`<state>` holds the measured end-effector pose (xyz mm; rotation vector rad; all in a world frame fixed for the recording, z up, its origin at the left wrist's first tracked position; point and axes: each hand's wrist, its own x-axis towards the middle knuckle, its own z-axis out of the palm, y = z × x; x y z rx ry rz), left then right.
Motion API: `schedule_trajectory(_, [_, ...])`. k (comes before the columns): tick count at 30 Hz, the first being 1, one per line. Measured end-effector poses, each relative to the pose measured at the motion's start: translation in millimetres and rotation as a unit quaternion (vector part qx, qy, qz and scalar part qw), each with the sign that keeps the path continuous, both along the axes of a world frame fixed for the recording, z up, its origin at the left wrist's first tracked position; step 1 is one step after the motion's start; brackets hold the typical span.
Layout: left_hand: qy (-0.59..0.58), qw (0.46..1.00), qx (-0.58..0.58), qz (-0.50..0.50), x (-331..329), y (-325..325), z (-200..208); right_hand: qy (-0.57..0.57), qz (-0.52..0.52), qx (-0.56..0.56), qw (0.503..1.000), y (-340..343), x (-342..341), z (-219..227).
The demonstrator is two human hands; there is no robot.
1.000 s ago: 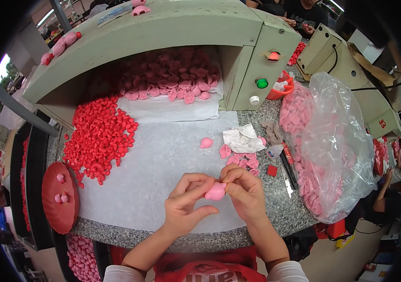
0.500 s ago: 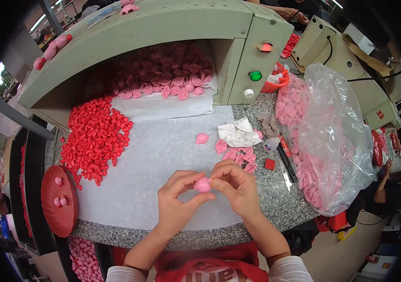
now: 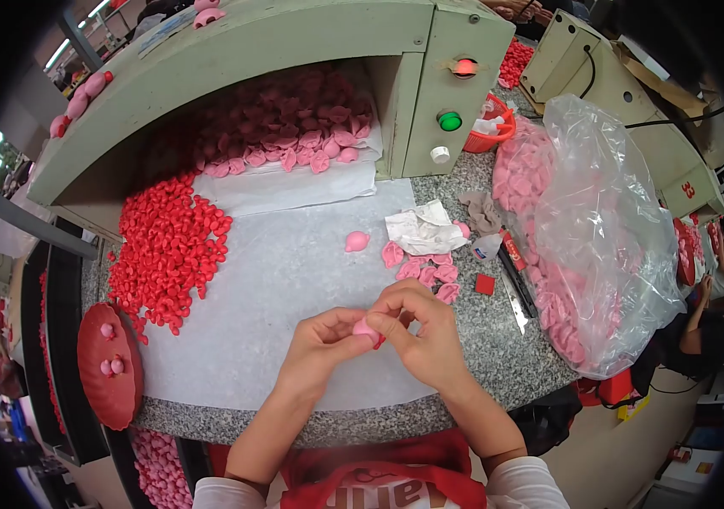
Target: Assembling small pink plastic pieces into toy flowers using glue and trimming with a knife.
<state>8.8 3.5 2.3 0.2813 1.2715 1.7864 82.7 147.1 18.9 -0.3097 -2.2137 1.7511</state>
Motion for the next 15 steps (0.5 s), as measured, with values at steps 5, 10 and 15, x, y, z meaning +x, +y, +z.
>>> schedule_trajectory(5, [-0.287, 0.927, 0.242, 0.014, 4, 2, -17, 0.077, -0.011, 0.035, 0.996, -9, 3, 14])
schedule_trajectory(10, [-0.325, 0.893, 0.312, -0.013, 8, 3, -18, 0.128, 0.028, 0.083, 0.988, -12, 4, 11])
schedule_trajectory(15, [-0.337, 0.904, 0.26, -0.037, 11, 4, -10, 0.053, 0.05, -0.112, 0.991, -9, 0, 6])
